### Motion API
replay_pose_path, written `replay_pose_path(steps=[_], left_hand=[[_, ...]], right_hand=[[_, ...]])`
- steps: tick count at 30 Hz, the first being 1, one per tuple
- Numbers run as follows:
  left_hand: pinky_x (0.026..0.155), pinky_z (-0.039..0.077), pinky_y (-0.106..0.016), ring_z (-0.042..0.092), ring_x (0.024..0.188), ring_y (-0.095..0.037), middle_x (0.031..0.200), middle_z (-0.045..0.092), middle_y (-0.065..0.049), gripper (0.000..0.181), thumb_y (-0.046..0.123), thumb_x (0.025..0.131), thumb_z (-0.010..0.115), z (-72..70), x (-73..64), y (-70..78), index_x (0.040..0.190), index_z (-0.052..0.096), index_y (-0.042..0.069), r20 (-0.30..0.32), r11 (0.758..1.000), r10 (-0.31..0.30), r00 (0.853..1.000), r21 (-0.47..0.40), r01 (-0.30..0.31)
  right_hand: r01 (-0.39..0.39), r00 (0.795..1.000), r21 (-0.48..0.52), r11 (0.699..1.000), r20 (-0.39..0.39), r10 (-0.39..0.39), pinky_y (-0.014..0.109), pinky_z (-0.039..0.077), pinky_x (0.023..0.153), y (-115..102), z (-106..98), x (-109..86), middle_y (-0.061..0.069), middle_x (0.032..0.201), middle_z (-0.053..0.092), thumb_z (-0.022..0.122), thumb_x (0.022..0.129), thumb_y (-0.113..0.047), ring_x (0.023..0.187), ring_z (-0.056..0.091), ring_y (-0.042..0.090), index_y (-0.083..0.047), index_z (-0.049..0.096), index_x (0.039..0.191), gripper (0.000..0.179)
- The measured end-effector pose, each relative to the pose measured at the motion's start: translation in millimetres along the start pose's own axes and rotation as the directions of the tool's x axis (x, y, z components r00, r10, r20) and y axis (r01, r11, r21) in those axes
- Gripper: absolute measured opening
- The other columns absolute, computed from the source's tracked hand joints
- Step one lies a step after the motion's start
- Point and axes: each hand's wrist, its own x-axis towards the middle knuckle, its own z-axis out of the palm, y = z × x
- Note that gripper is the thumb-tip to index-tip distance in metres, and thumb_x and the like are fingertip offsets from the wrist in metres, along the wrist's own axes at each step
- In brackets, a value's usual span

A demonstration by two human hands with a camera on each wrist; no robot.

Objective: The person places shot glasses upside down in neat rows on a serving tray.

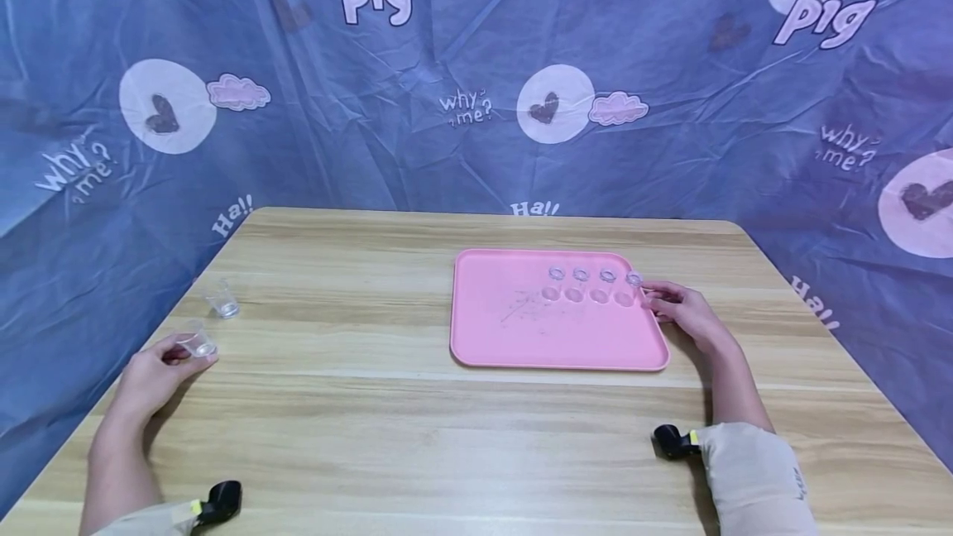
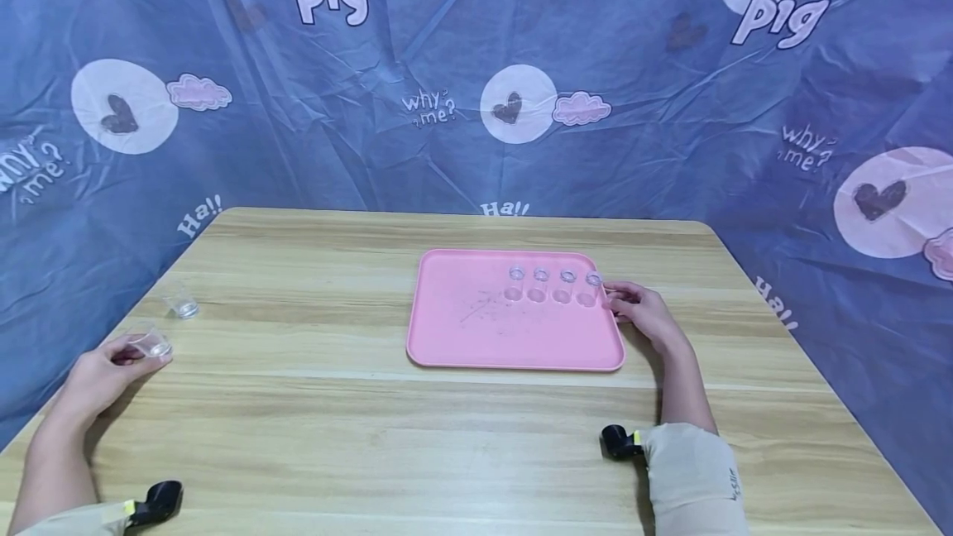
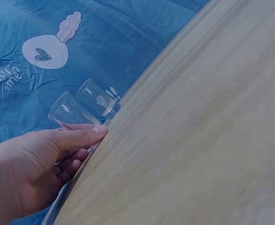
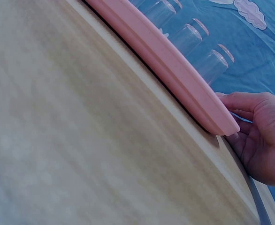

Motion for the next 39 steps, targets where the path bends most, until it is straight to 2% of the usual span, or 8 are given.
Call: replay_pose_path(steps=[3,10,16,18,21,24,32,39], left_hand=[[0.064,0.037,-0.027,0.050,0.078,-0.017,0.096,0.057,-0.026,0.051,0.029,0.083,0.068,0.5,0.5,0.4,0.111,0.053,-0.011,-0.018,1.000,0.003,1.000,0.003,-0.002],[0.064,0.037,-0.030,0.049,0.078,-0.021,0.093,0.057,-0.023,0.053,0.031,0.083,0.067,4.0,1.2,6.1,0.112,0.053,-0.011,-0.030,1.000,-0.017,0.999,-0.006,0.016],[0.062,0.037,-0.025,0.049,0.075,-0.013,0.095,0.058,-0.026,0.053,0.029,0.081,0.070,5.9,2.2,12.9,0.113,0.053,-0.010,-0.048,1.000,-0.005,0.999,-0.024,0.004],[0.062,0.037,-0.024,0.052,0.076,-0.016,0.094,0.059,-0.026,0.051,0.026,0.081,0.071,6.5,2.8,15.9,0.112,0.054,-0.010,-0.057,1.000,0.011,0.998,-0.025,-0.012],[0.061,0.038,-0.024,0.056,0.081,-0.029,0.094,0.059,-0.026,0.049,0.026,0.081,0.071,7.9,3.4,22.6,0.111,0.055,-0.010,-0.059,0.999,0.030,0.998,-0.021,-0.032],[0.058,0.040,-0.023,0.056,0.084,-0.037,0.092,0.058,-0.026,0.048,0.025,0.082,0.070,9.0,3.8,31.4,0.111,0.054,-0.011,-0.063,0.998,0.046,0.997,-0.032,-0.048],[0.064,0.040,-0.037,0.053,0.084,-0.040,0.096,0.055,-0.030,0.049,0.024,0.084,0.066,8.4,5.6,60.1,0.112,0.053,-0.013,-0.058,0.992,0.112,0.992,-0.050,-0.115],[0.066,0.041,-0.040,0.053,0.086,-0.040,0.097,0.056,-0.026,0.048,0.027,0.084,0.066,5.8,4.9,79.2,0.114,0.054,-0.009,-0.044,0.988,0.145,0.988,-0.049,-0.147]], right_hand=[[0.003,1.000,-0.003,1.000,0.003,-0.003,0.020,0.049,0.067,-0.2,-0.8,-0.5,-0.001,0.094,0.055,0.052,0.094,-0.013,0.076,0.056,0.001,0.015,0.037,0.130,0.048],[0.002,1.000,0.018,1.000,0.000,-0.002,0.020,0.049,0.067,-0.7,-2.7,-2.1,-0.004,0.092,0.056,0.052,0.093,-0.012,0.077,0.056,0.001,0.016,0.036,0.130,0.048],[0.001,1.000,0.018,1.000,-0.002,0.000,0.020,0.049,0.067,-0.3,-4.3,-3.4,-0.004,0.091,0.056,0.052,0.093,-0.010,0.077,0.056,0.001,0.017,0.036,0.129,0.047],[0.001,1.000,0.014,1.000,0.001,-0.001,0.020,0.049,0.067,-0.3,-4.2,-3.7,-0.004,0.091,0.056,0.051,0.093,-0.010,0.077,0.056,0.001,0.017,0.036,0.129,0.047],[0.002,1.000,0.006,1.000,-0.003,-0.002,0.020,0.049,0.067,-0.3,-3.9,-3.7,-0.004,0.092,0.055,0.051,0.093,-0.010,0.077,0.056,0.001,0.016,0.036,0.129,0.047],[0.000,1.000,0.004,1.000,-0.005,0.000,0.020,0.049,0.068,-0.3,-4.0,-3.4,-0.003,0.092,0.055,0.051,0.093,-0.010,0.077,0.055,0.001,0.016,0.036,0.129,0.047],[-0.002,1.000,0.003,1.000,-0.005,0.002,0.019,0.049,0.067,1.3,-4.1,-2.1,-0.001,0.094,0.056,0.051,0.094,-0.010,0.077,0.055,0.000,0.017,0.035,0.130,0.048],[0.003,1.000,0.014,1.000,0.004,-0.003,0.020,0.049,0.067,1.6,-0.3,0.0,0.000,0.095,0.056,0.052,0.093,-0.010,0.077,0.055,0.000,0.017,0.034,0.130,0.049]])
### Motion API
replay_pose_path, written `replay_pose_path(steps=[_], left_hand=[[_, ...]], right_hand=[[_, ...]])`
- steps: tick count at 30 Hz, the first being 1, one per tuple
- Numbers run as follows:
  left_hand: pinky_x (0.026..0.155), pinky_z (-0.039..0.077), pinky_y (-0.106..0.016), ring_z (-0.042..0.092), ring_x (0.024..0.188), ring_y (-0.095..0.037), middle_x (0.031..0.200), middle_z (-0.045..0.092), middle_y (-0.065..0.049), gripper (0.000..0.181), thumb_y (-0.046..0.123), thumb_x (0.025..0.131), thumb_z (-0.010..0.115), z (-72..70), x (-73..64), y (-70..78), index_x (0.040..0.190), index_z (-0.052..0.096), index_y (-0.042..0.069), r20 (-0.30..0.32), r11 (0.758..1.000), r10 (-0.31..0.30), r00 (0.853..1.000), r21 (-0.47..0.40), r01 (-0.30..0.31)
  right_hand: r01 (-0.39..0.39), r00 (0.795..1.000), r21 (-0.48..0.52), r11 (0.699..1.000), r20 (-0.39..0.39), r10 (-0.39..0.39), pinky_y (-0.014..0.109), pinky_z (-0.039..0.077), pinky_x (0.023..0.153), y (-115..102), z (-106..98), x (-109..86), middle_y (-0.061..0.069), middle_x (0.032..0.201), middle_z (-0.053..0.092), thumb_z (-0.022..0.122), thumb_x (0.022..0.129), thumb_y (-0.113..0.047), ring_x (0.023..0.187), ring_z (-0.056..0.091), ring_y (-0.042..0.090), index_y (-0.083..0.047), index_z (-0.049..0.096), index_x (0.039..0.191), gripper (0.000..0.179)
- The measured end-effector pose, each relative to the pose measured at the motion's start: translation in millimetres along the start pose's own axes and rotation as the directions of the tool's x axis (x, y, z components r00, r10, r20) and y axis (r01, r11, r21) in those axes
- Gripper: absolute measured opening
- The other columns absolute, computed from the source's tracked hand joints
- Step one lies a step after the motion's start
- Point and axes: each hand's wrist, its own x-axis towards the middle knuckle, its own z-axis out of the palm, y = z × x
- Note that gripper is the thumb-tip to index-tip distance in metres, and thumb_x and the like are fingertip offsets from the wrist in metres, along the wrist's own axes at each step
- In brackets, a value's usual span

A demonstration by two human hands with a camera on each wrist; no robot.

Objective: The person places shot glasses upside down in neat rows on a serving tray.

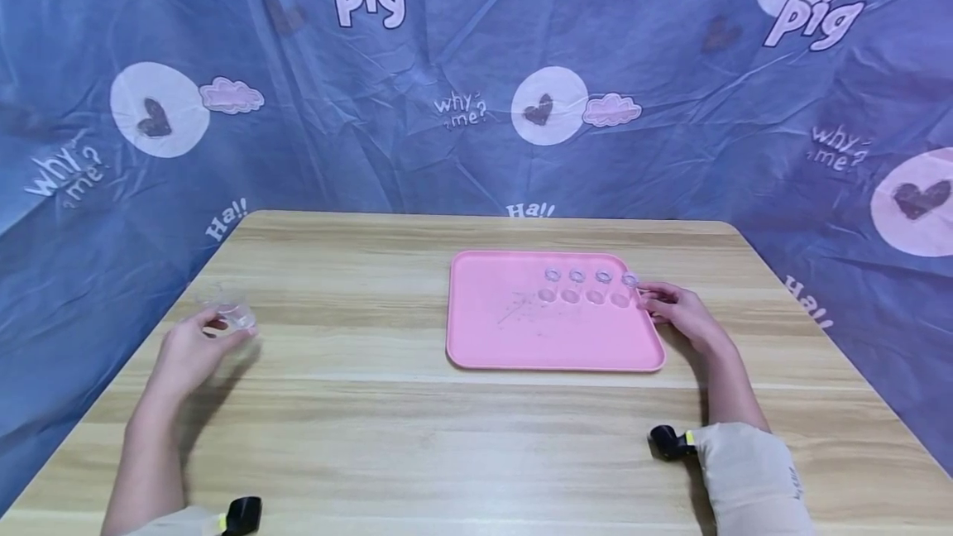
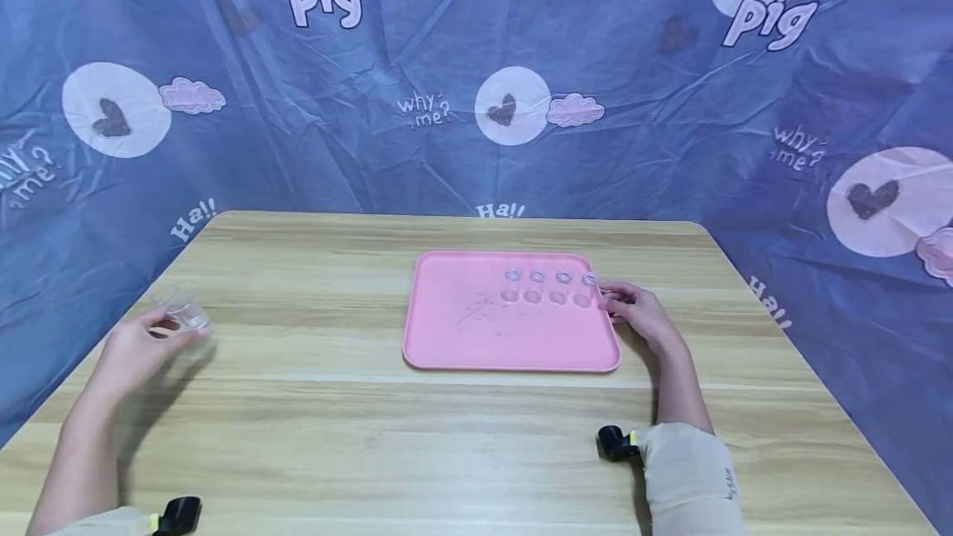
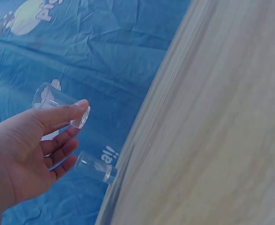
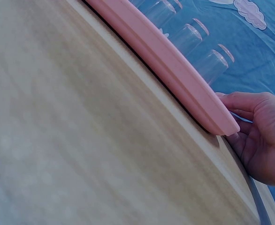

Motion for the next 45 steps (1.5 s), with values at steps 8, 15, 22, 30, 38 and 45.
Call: replay_pose_path(steps=[8,15,22,30,38,45], left_hand=[[0.065,0.041,-0.036,0.053,0.082,-0.034,0.093,0.058,-0.024,0.044,0.020,0.082,0.069,3.4,8.4,19.0,0.111,0.057,-0.010,-0.022,0.994,0.108,0.994,-0.016,-0.108],[0.068,0.040,-0.040,0.053,0.082,-0.037,0.092,0.058,-0.024,0.041,0.015,0.079,0.070,12.0,19.0,34.2,0.110,0.058,-0.009,-0.009,0.986,0.163,0.987,-0.037,-0.163],[0.068,0.043,-0.042,0.055,0.083,-0.037,0.090,0.060,-0.023,0.038,0.012,0.078,0.072,20.8,29.1,51.8,0.109,0.060,-0.007,0.010,0.977,0.208,0.978,-0.055,-0.207],[0.072,0.041,-0.044,0.053,0.085,-0.036,0.091,0.059,-0.022,0.036,0.010,0.077,0.071,32.0,44.0,68.9,0.108,0.061,-0.006,0.020,0.968,0.243,0.970,-0.071,-0.241],[0.074,0.041,-0.044,0.052,0.090,-0.035,0.096,0.059,-0.021,0.038,0.014,0.079,0.072,44.1,57.7,94.6,0.111,0.060,-0.003,0.062,0.966,0.238,0.969,-0.115,-0.230],[0.076,0.040,-0.044,0.050,0.092,-0.034,0.095,0.060,-0.017,0.034,0.012,0.078,0.073,58.1,68.2,120.2,0.107,0.062,-0.001,0.089,0.954,0.273,0.958,-0.157,-0.257]], right_hand=[[-0.009,1.000,0.006,1.000,-0.007,0.009,0.019,0.049,0.067,-0.8,0.6,0.7,-0.002,0.094,0.055,0.051,0.094,-0.009,0.077,0.055,0.001,0.016,0.035,0.130,0.047],[-0.022,1.000,-0.007,1.000,-0.002,0.022,0.021,0.049,0.067,1.0,0.9,0.8,0.005,0.099,0.055,0.051,0.094,-0.010,0.078,0.055,0.001,0.015,0.034,0.131,0.048],[-0.018,1.000,0.008,1.000,0.002,0.018,0.020,0.049,0.066,1.2,-0.7,2.1,0.000,0.095,0.056,0.050,0.094,-0.008,0.076,0.055,0.001,0.016,0.033,0.131,0.047],[-0.004,1.000,0.000,1.000,0.005,0.004,0.020,0.049,0.066,-2.9,-1.4,0.4,0.001,0.094,0.056,0.051,0.093,-0.009,0.075,0.056,0.002,0.017,0.034,0.130,0.048],[-0.010,1.000,0.008,1.000,0.000,0.010,0.020,0.049,0.066,-1.3,-0.6,0.8,-0.004,0.090,0.057,0.052,0.093,-0.010,0.075,0.056,0.001,0.016,0.037,0.129,0.046],[-0.004,1.000,0.022,1.000,-0.004,0.004,0.020,0.049,0.065,-0.6,1.4,0.5,-0.005,0.090,0.057,0.053,0.092,-0.009,0.075,0.056,0.002,0.015,0.038,0.128,0.046]])
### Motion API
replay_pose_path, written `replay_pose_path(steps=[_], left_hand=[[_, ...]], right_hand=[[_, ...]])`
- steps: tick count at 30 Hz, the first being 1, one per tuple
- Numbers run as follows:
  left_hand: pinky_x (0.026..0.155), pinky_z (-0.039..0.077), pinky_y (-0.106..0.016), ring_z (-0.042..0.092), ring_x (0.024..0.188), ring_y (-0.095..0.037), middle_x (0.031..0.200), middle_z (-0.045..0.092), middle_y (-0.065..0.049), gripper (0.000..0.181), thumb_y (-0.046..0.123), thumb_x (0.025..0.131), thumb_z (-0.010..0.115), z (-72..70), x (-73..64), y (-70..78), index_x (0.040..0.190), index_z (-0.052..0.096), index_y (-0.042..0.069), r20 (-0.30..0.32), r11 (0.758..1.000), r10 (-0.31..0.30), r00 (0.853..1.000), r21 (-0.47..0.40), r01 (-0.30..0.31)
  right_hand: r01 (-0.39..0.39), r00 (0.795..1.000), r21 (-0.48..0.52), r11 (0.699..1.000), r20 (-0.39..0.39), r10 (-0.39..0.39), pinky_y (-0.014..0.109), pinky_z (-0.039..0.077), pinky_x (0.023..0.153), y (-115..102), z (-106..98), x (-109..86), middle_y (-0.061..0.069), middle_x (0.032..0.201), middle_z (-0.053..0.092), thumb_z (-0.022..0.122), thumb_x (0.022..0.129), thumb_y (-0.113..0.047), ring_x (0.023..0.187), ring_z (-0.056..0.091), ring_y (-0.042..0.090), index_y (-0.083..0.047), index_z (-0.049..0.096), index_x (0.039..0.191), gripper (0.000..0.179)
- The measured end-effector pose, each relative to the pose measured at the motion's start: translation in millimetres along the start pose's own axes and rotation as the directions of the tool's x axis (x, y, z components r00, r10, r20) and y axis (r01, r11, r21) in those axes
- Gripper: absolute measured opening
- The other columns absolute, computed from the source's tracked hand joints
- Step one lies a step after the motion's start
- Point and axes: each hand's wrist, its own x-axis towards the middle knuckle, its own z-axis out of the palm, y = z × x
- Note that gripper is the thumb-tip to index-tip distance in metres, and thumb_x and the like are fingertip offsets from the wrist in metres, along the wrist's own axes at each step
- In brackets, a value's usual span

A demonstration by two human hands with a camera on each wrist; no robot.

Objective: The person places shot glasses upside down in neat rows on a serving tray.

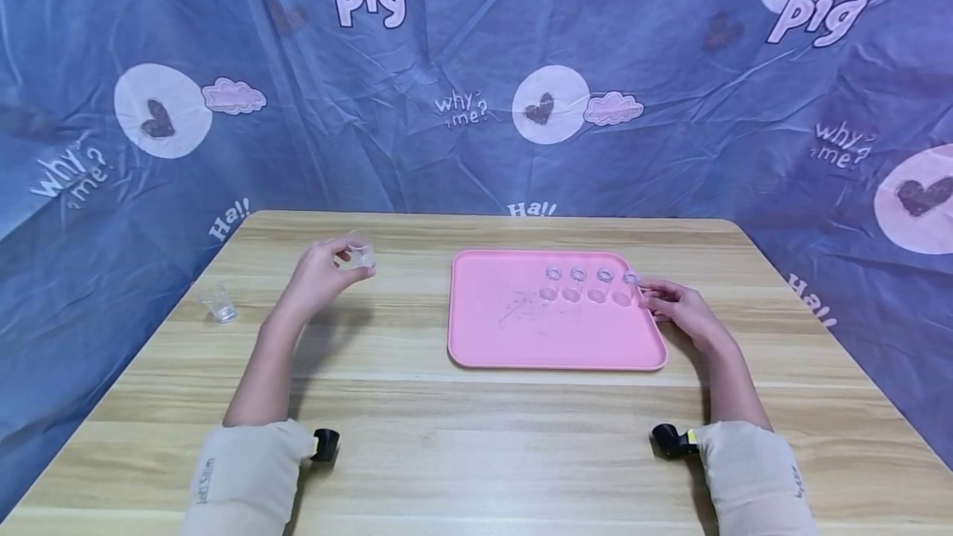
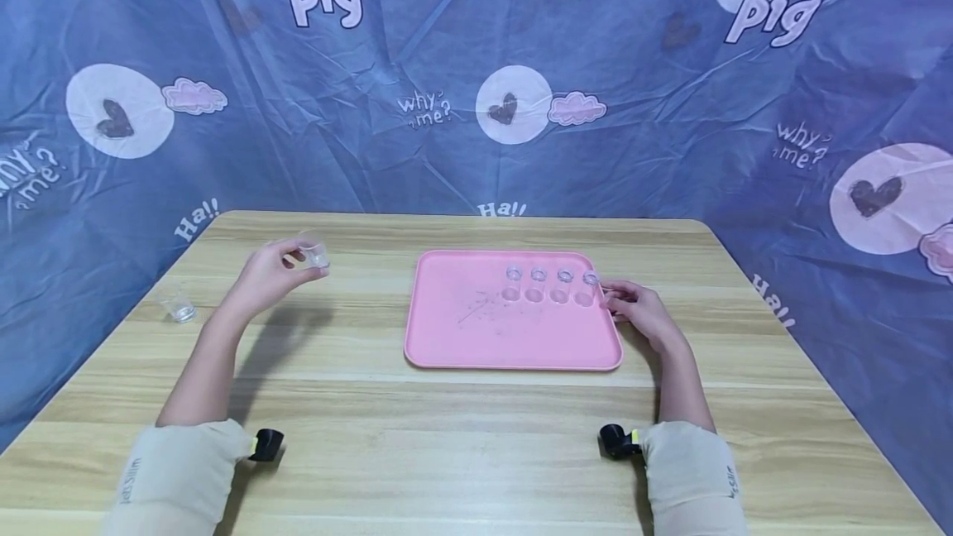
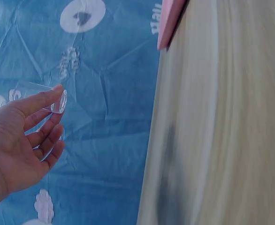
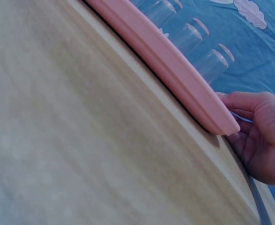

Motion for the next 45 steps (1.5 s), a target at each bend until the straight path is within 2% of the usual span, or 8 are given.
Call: replay_pose_path(steps=[5,9,21,31,41,45], left_hand=[[0.076,0.040,-0.042,0.050,0.094,-0.030,0.099,0.062,-0.015,0.036,0.012,0.077,0.074,14.5,13.2,12.0,0.109,0.062,0.001,0.021,1.000,0.030,0.999,0.001,-0.030],[0.076,0.039,-0.041,0.051,0.092,-0.029,0.097,0.063,-0.015,0.033,0.012,0.075,0.075,25.8,21.8,20.3,0.105,0.064,0.001,0.026,0.997,0.076,0.997,-0.003,-0.076],[0.077,0.042,-0.040,0.054,0.089,-0.030,0.091,0.063,-0.015,0.033,0.007,0.072,0.076,55.2,38.0,39.6,0.102,0.065,-0.002,0.052,0.987,0.149,0.987,-0.060,-0.146],[0.079,0.043,-0.038,0.053,0.093,-0.030,0.099,0.061,-0.016,0.035,0.010,0.073,0.074,76.4,47.4,53.1,0.104,0.065,-0.002,0.124,0.989,0.146,0.982,-0.049,-0.141],[0.078,0.042,-0.035,0.052,0.092,-0.027,0.093,0.062,-0.012,0.033,0.014,0.073,0.075,99.6,57.6,62.8,0.101,0.066,0.000,0.169,0.985,0.172,0.971,-0.031,-0.169],[0.078,0.042,-0.034,0.052,0.092,-0.025,0.091,0.062,-0.011,0.033,0.014,0.073,0.075,107.5,61.8,68.6,0.101,0.066,0.000,0.189,0.983,0.184,0.965,-0.016,-0.184]], right_hand=[[0.005,1.000,-0.010,1.000,0.007,-0.005,0.020,0.049,0.066,-0.1,-0.7,-0.7,-0.004,0.091,0.057,0.053,0.093,-0.010,0.075,0.056,0.002,0.016,0.037,0.129,0.047],[-0.001,1.000,-0.008,1.000,0.007,0.001,0.020,0.049,0.066,-0.3,-1.4,-0.6,-0.002,0.091,0.056,0.052,0.093,-0.010,0.075,0.056,0.002,0.016,0.037,0.129,0.047],[0.000,1.000,-0.025,1.000,0.004,0.000,0.020,0.049,0.067,-0.4,-3.3,0.1,0.000,0.092,0.056,0.052,0.093,-0.010,0.075,0.056,0.002,0.015,0.038,0.129,0.046],[0.003,1.000,-0.020,1.000,0.003,-0.003,0.020,0.049,0.066,0.0,-1.5,-0.3,-0.002,0.091,0.056,0.053,0.093,-0.009,0.075,0.055,0.003,0.015,0.039,0.128,0.045],[-0.025,1.000,-0.027,0.999,0.016,0.025,0.021,0.049,0.067,-0.1,-2.8,0.8,0.007,0.101,0.054,0.051,0.094,-0.009,0.077,0.055,0.001,0.015,0.033,0.132,0.048],[-0.025,1.000,-0.020,0.999,0.007,0.025,0.020,0.049,0.067,0.6,-2.6,0.6,0.006,0.100,0.055,0.051,0.094,-0.010,0.078,0.055,0.000,0.015,0.033,0.132,0.049]])
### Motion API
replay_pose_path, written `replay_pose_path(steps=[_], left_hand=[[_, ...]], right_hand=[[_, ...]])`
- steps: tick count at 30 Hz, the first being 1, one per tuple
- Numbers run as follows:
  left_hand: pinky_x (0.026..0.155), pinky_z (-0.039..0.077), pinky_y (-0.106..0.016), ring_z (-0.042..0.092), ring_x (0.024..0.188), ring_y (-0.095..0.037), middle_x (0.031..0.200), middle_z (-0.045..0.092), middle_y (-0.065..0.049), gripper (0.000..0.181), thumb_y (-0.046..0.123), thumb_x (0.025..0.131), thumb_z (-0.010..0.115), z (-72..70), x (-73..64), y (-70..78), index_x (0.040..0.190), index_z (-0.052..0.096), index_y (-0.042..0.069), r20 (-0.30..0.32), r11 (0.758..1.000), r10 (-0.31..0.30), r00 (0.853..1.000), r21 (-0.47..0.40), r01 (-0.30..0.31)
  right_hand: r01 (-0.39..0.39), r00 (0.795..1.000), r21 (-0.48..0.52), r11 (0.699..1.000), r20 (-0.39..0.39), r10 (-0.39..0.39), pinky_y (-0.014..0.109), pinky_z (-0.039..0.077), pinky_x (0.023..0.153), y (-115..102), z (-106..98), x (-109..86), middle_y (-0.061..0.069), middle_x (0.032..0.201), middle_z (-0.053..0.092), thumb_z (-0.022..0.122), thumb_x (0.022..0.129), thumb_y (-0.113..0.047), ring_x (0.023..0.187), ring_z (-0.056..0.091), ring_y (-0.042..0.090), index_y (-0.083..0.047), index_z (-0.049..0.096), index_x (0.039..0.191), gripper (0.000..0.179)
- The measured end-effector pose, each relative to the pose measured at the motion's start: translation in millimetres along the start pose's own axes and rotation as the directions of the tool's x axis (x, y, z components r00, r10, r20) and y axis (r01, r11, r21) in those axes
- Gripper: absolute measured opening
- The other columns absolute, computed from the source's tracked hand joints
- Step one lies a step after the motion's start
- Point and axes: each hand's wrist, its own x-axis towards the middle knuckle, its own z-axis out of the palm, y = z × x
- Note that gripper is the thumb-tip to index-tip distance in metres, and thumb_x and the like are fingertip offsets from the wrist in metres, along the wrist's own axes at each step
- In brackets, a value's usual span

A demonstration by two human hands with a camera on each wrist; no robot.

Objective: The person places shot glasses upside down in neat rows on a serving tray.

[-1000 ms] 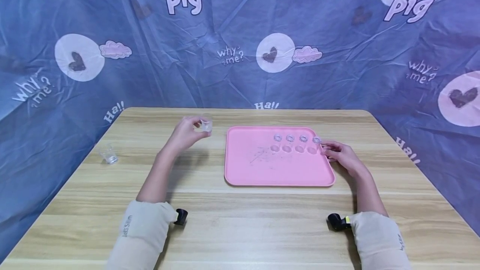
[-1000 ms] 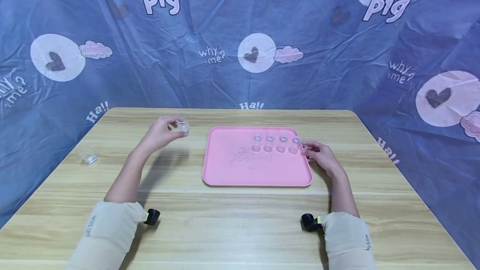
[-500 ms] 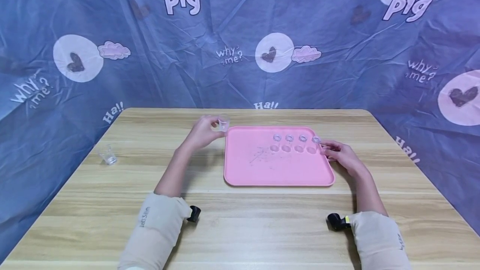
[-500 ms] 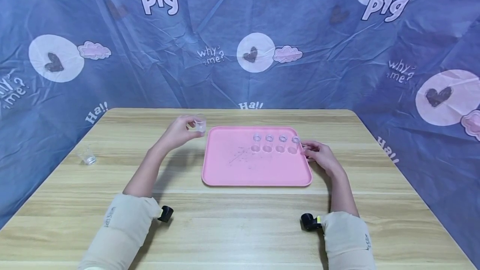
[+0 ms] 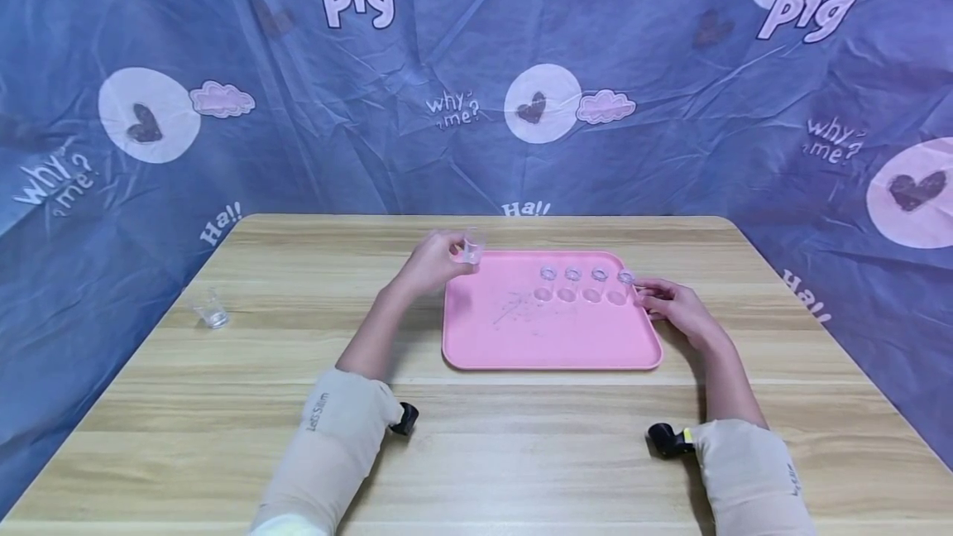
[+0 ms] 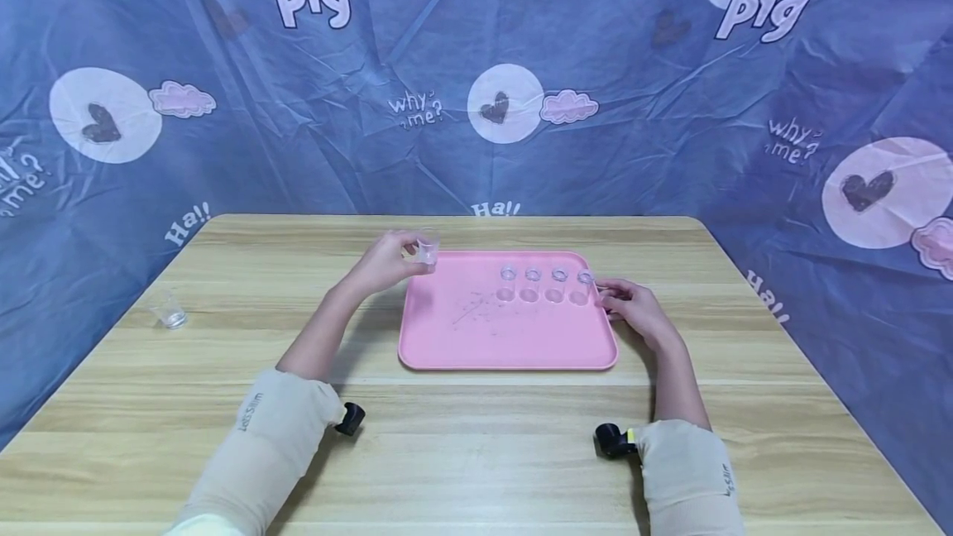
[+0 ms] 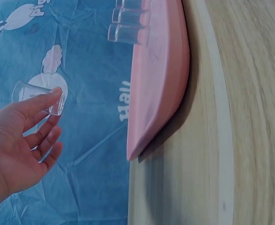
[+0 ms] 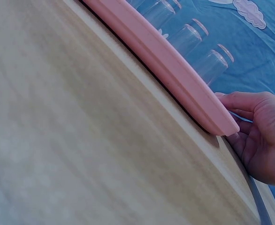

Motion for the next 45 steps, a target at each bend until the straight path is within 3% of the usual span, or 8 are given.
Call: replay_pose_path(steps=[11,25,33,40,45], left_hand=[[0.076,0.044,-0.031,0.053,0.089,-0.025,0.088,0.063,-0.010,0.026,0.012,0.072,0.076,17.9,13.5,5.7,0.094,0.066,0.001,0.047,1.000,0.014,0.999,0.002,-0.014],[0.075,0.046,-0.029,0.057,0.084,-0.022,0.090,0.063,-0.010,0.023,0.010,0.076,0.072,32.3,17.3,5.4,0.095,0.062,0.001,0.140,0.999,-0.046,0.989,0.012,0.045],[0.080,0.043,-0.030,0.055,0.092,-0.020,0.093,0.064,-0.006,0.021,0.013,0.079,0.070,34.7,15.1,3.3,0.099,0.067,0.005,0.135,0.998,-0.028,0.990,0.059,0.020],[0.092,0.035,-0.033,0.050,0.101,-0.020,0.093,0.064,-0.001,0.011,0.018,0.080,0.071,35.9,14.5,3.9,0.086,0.067,0.010,0.129,0.991,-0.026,0.991,0.135,0.009],[0.084,0.040,-0.030,0.054,0.093,-0.017,0.090,0.064,0.001,0.026,0.020,0.077,0.074,38.9,15.0,1.6,0.098,0.064,0.009,0.089,0.993,-0.059,0.994,0.107,0.050]], right_hand=[[0.009,1.000,0.016,1.000,-0.006,-0.009,0.020,0.049,0.067,0.1,2.0,-0.4,-0.001,0.094,0.055,0.052,0.093,-0.010,0.077,0.056,0.001,0.015,0.036,0.130,0.047],[0.008,1.000,0.014,1.000,0.000,-0.008,0.020,0.049,0.067,-0.1,2.2,-0.5,0.001,0.095,0.056,0.051,0.093,-0.009,0.078,0.055,0.001,0.015,0.035,0.131,0.047],[0.001,1.000,-0.004,1.000,0.000,-0.001,0.021,0.049,0.067,-0.9,-0.8,0.6,0.004,0.096,0.055,0.050,0.094,-0.009,0.076,0.056,0.003,0.013,0.037,0.131,0.046],[0.001,1.000,-0.001,1.000,-0.002,-0.001,0.021,0.049,0.067,-0.6,-1.2,0.4,0.003,0.095,0.055,0.051,0.094,-0.010,0.076,0.056,0.003,0.013,0.037,0.131,0.046],[0.004,1.000,0.001,1.000,-0.002,-0.004,0.021,0.050,0.067,0.4,-0.8,0.7,0.000,0.093,0.055,0.052,0.093,-0.011,0.075,0.056,0.003,0.013,0.037,0.130,0.046]])
